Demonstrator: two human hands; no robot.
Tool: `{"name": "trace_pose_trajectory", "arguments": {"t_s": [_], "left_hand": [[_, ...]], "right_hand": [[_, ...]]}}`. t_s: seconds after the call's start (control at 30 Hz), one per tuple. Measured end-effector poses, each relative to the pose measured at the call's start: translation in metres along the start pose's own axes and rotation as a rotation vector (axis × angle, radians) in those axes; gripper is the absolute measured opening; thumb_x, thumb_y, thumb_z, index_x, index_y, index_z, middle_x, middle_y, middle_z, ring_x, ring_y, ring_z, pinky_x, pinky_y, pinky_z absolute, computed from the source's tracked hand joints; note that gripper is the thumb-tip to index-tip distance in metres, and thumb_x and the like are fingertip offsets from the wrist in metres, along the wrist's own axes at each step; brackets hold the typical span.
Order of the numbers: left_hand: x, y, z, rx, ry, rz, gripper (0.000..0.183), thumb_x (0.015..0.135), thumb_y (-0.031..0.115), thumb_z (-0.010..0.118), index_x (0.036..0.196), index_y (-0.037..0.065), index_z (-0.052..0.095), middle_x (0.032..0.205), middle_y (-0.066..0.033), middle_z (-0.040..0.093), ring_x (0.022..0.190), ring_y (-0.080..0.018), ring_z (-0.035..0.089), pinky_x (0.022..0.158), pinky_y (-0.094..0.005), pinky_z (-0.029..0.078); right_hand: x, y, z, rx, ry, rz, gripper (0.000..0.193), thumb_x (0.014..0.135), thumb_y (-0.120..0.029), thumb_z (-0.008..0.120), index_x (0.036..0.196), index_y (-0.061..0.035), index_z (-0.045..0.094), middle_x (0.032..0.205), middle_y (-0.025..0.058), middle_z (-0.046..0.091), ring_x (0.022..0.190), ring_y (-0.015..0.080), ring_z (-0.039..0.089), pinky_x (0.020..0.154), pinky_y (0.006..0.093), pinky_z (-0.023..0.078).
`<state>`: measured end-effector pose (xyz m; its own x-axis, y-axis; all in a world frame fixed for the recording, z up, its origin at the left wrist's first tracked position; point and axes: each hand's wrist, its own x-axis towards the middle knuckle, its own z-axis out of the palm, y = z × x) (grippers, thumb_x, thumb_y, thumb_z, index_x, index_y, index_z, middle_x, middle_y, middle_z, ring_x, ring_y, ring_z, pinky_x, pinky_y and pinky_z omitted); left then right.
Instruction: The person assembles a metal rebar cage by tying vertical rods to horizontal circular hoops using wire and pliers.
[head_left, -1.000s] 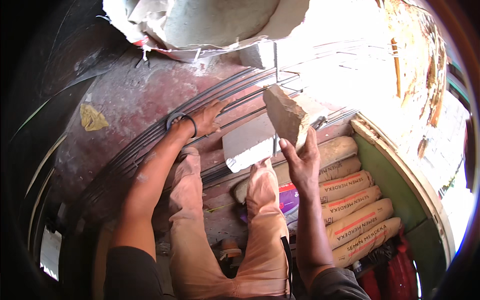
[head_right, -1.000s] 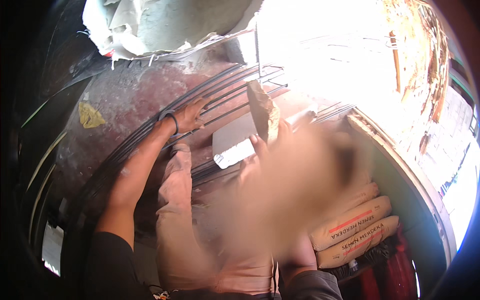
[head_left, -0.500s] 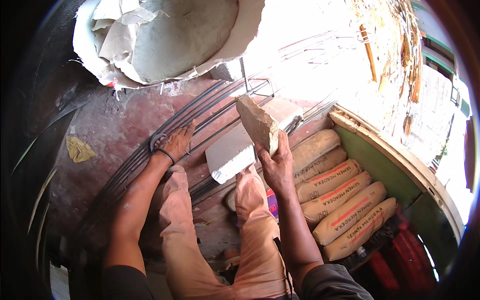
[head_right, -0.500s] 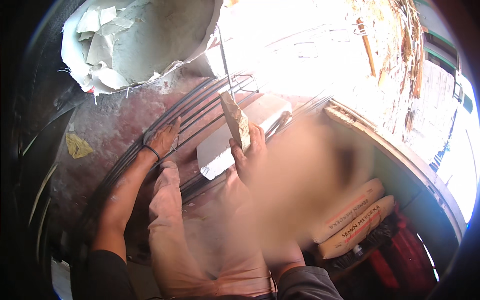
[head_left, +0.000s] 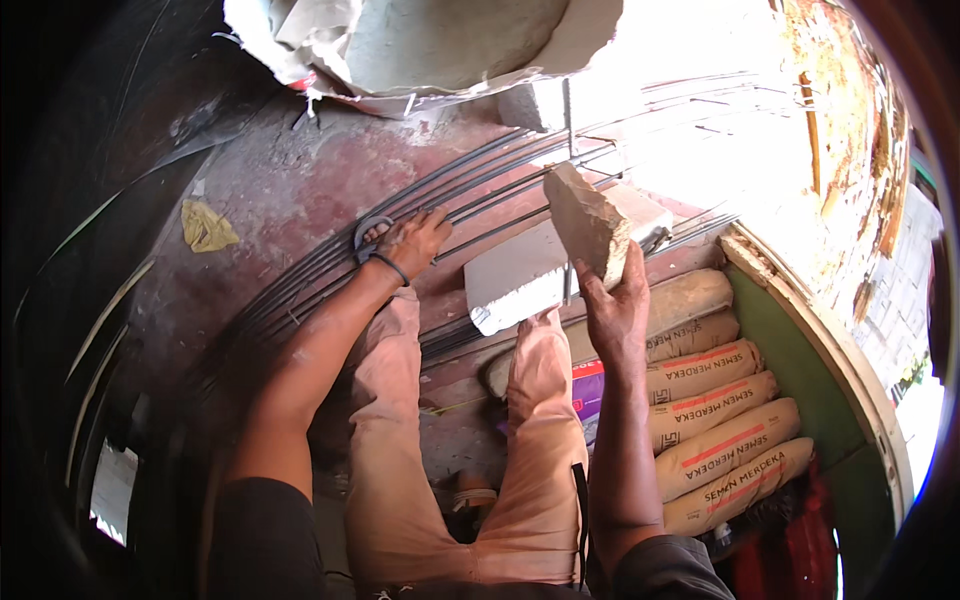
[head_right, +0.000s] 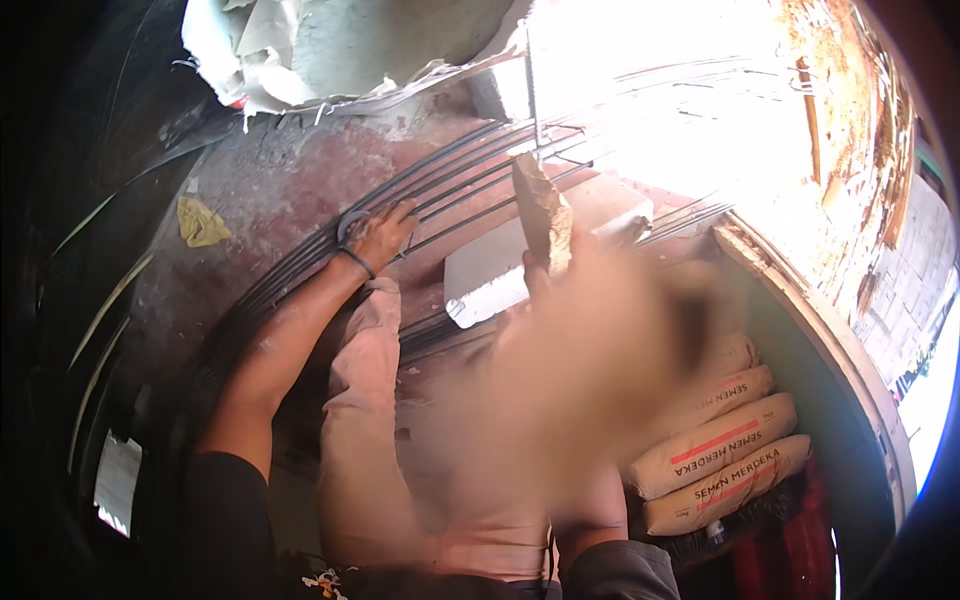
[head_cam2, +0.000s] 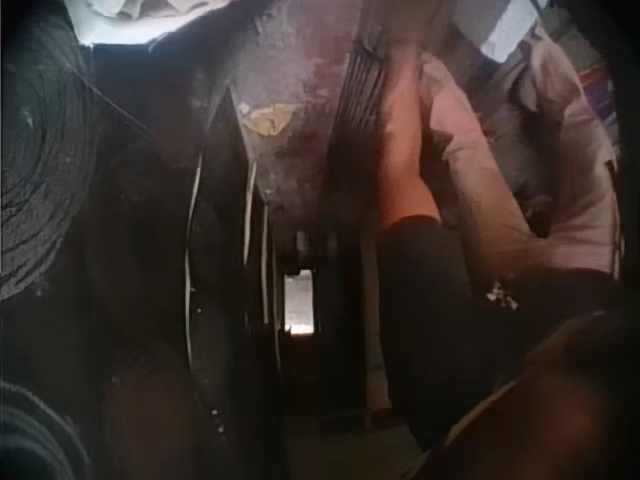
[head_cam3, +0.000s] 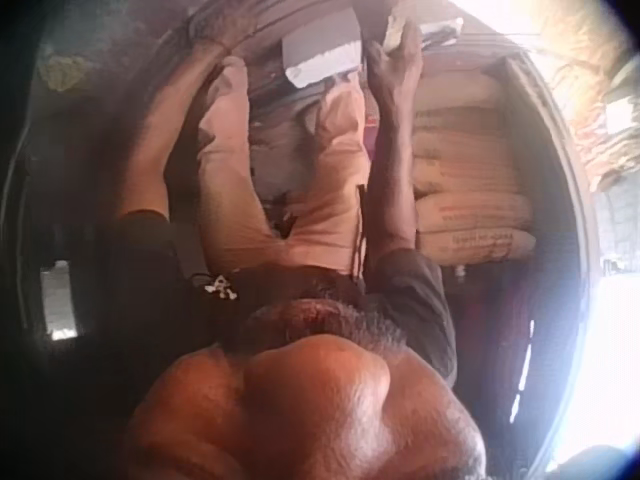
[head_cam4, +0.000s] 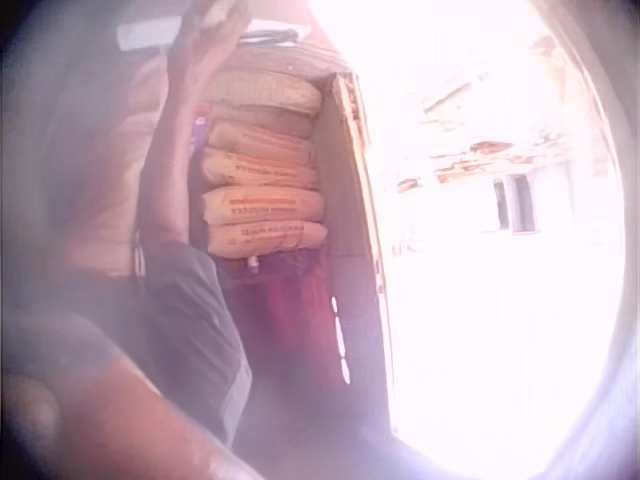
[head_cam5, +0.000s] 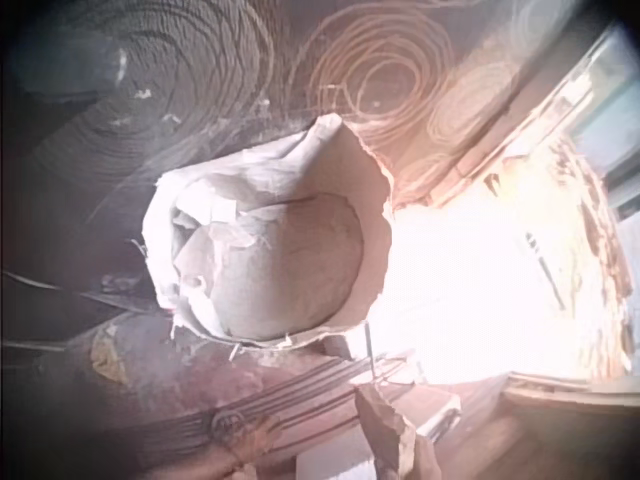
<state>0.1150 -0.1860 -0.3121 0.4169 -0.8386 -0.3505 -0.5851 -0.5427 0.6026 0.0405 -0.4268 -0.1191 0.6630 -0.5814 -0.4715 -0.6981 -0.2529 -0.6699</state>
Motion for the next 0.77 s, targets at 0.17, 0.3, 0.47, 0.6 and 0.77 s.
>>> {"name": "trace_pose_trajectory", "arguments": {"t_s": [0.17, 0.3, 0.47, 0.6, 0.77], "left_hand": [[0.013, 0.023, -0.007, -0.023, 0.410, 0.124, 0.020, 0.081, 0.005, 0.057, 0.101, 0.004, 0.058, 0.125, -0.0122, 0.055, 0.119, -0.0331, 0.050, 0.095, -0.0430, 0.044], [0.018, 0.052, 0.002, -0.392, 0.497, 0.038, 0.018, 0.085, 0.005, 0.060, 0.101, 0.003, 0.053, 0.106, -0.0151, 0.060, 0.098, -0.0331, 0.059, 0.081, -0.0395, 0.048], [0.029, 0.087, -0.011, -0.860, 0.711, -0.682, 0.032, 0.088, 0.013, 0.067, 0.102, 0.001, 0.041, 0.079, -0.0049, 0.053, 0.070, -0.0128, 0.051, 0.062, -0.0282, 0.042], [0.015, 0.053, -0.027, -1.080, 0.995, -0.952, 0.032, 0.090, 0.016, 0.068, 0.108, 0.002, 0.045, 0.070, 0.0004, 0.048, 0.054, -0.0053, 0.041, 0.046, -0.0209, 0.035], [-0.007, 0.118, -0.083, -1.236, 0.836, -0.668, 0.026, 0.096, 0.018, 0.059, 0.119, 0.007, 0.057, 0.062, 0.0056, 0.048, 0.048, -0.0034, 0.039, 0.042, -0.0218, 0.033]], "right_hand": [[0.004, -0.004, 0.000, -0.090, -0.063, -0.020, 0.038, 0.086, -0.006, 0.060, 0.121, 0.0026, 0.050, 0.103, 0.0123, 0.061, 0.090, 0.0183, 0.058, 0.079, 0.0308, 0.048], [0.001, -0.006, 0.004, -0.131, -0.066, -0.041, 0.041, 0.087, -0.008, 0.058, 0.125, 0.0034, 0.048, 0.104, 0.0145, 0.063, 0.092, 0.0201, 0.059, 0.082, 0.0322, 0.048], [0.004, 0.001, -0.011, 0.103, -0.279, 0.072, 0.047, 0.087, -0.004, 0.058, 0.132, 0.0027, 0.043, 0.112, 0.0148, 0.062, 0.098, 0.0201, 0.058, 0.086, 0.0330, 0.048], [0.010, -0.002, -0.011, 0.220, -0.285, 0.101, 0.047, 0.087, -0.003, 0.059, 0.130, 0.0019, 0.043, 0.112, 0.0142, 0.057, 0.101, 0.0220, 0.056, 0.087, 0.0336, 0.047], [0.016, 0.001, -0.022, -0.015, -0.247, -0.188, 0.058, 0.080, -0.004, 0.060, 0.135, 0.0000, 0.040, 0.124, 0.0191, 0.045, 0.116, 0.0372, 0.046, 0.102, 0.0415, 0.037]]}}
